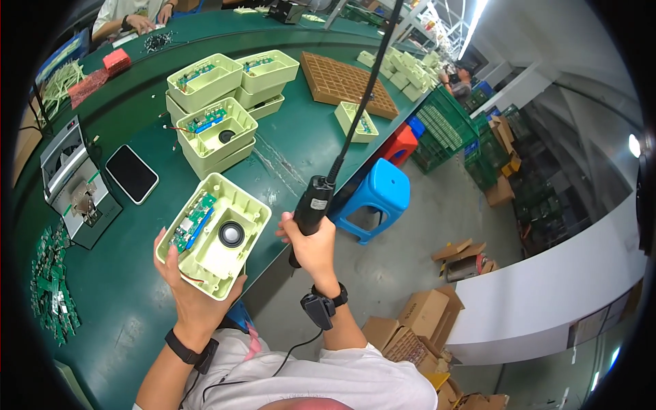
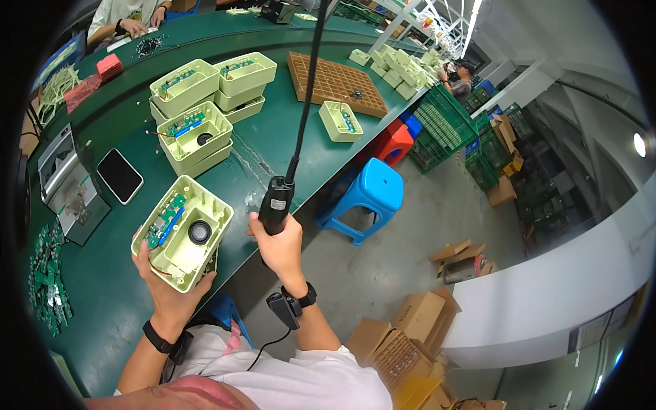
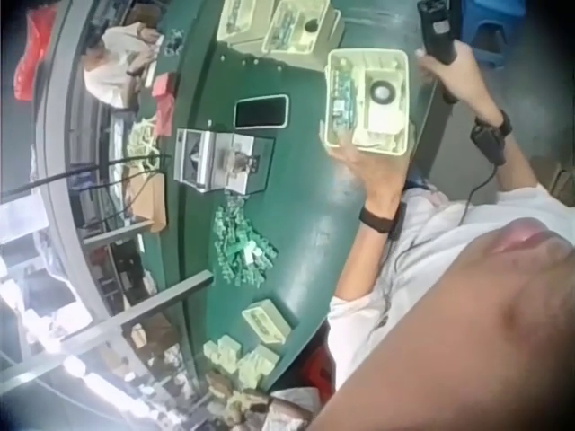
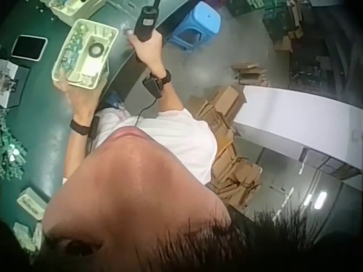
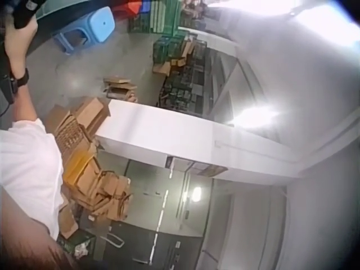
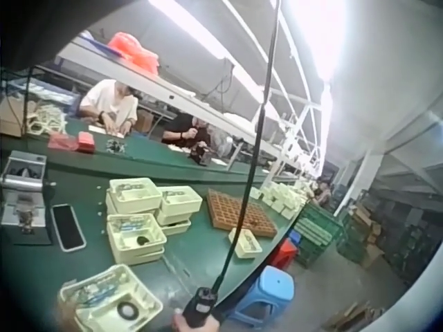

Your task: Assembling electronic circuit boards into plastic housings using an electric screwdriver.

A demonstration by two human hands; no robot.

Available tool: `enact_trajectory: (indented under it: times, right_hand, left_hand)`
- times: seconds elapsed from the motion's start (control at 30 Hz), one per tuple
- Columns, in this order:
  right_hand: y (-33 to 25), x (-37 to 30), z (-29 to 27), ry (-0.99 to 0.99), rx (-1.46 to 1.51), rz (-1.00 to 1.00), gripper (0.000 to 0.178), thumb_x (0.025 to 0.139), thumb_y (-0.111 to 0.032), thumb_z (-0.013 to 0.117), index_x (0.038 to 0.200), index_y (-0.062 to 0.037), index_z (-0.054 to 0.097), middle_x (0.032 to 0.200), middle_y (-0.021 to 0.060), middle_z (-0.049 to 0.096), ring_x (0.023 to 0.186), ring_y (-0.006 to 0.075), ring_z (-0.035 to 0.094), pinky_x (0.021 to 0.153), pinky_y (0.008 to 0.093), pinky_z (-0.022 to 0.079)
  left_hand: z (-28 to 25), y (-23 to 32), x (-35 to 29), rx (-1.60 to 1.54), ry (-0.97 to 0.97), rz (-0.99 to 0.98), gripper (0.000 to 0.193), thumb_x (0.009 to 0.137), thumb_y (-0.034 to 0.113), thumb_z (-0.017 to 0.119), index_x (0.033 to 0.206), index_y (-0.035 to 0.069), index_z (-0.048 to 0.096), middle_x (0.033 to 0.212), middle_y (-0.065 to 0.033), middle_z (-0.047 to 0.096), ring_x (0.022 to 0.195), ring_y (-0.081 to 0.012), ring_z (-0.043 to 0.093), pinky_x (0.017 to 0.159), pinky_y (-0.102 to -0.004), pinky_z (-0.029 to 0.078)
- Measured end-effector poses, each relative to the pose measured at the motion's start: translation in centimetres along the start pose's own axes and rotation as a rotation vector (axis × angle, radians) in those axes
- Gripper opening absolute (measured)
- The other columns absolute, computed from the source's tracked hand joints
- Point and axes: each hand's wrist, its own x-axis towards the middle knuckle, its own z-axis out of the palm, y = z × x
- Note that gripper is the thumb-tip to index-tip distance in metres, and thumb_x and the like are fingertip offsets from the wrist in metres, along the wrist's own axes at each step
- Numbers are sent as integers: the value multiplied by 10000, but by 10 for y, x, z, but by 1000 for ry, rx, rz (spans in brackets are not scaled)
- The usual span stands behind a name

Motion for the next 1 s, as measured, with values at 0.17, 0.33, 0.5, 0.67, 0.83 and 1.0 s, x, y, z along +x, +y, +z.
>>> enact_trajectory:
  times: [0.17, 0.33, 0.5, 0.67, 0.83, 1.0]
  right_hand:
    - [0, 1, -5, -27, 26, -15, 183, 987, -120, 752, 987, 39, 662, 849, 116, 747, 700, 177, 745, 625, 292, 580]
    - [-6, 2, -15, 21, 35, -66, 175, 993, -107, 742, 990, 44, 652, 844, 118, 742, 695, 185, 743, 625, 294, 585]
    - [-10, -10, -31, 88, 55, -62, 171, 994, -96, 737, 1004, 46, 643, 848, 126, 738, 689, 193, 740, 629, 306, 597]
    - [-17, -23, -44, 123, 12, -51, 168, 994, -87, 736, 1031, 46, 641, 859, 137, 737, 693, 201, 739, 635, 314, 604]
    - [-19, -20, -53, 141, -36, -54, 155, 997, -79, 727, 1036, 46, 645, 858, 138, 734, 693, 200, 735, 640, 318, 606]
    - [-12, -15, -40, 125, -71, -73, 143, 1005, -76, 712, 1035, 48, 647, 853, 137, 727, 683, 202, 726, 640, 326, 605]
  left_hand:
    - [32, -4, 14, 5, -53, 54, 1287, 586, 104, 985, 1569, 172, 158, 1503, -318, 327, 1396, -533, 377, 1117, -610, 413]
    - [92, -4, 44, -29, -68, 138, 1245, 579, 92, 971, 1551, 175, 199, 1502, -320, 322, 1372, -548, 402, 1093, -602, 451]
    - [157, -4, 84, -45, -89, 151, 1158, 580, 91, 962, 1514, 176, 284, 1485, -318, 330, 1315, -562, 446, 1051, -575, 504]
    - [174, 5, 98, -62, -61, 112, 1115, 593, 112, 967, 1497, 179, 319, 1480, -311, 330, 1298, -569, 458, 1013, -566, 534]
    - [159, 8, 76, -164, 8, 49, 1111, 618, 132, 967, 1514, 189, 311, 1483, -305, 329, 1292, -559, 470, 996, -567, 541]
    - [153, 15, 67, -197, -34, 107, 1140, 637, 136, 960, 1567, 204, 305, 1489, -297, 332, 1297, -543, 480, 1032, -562, 519]
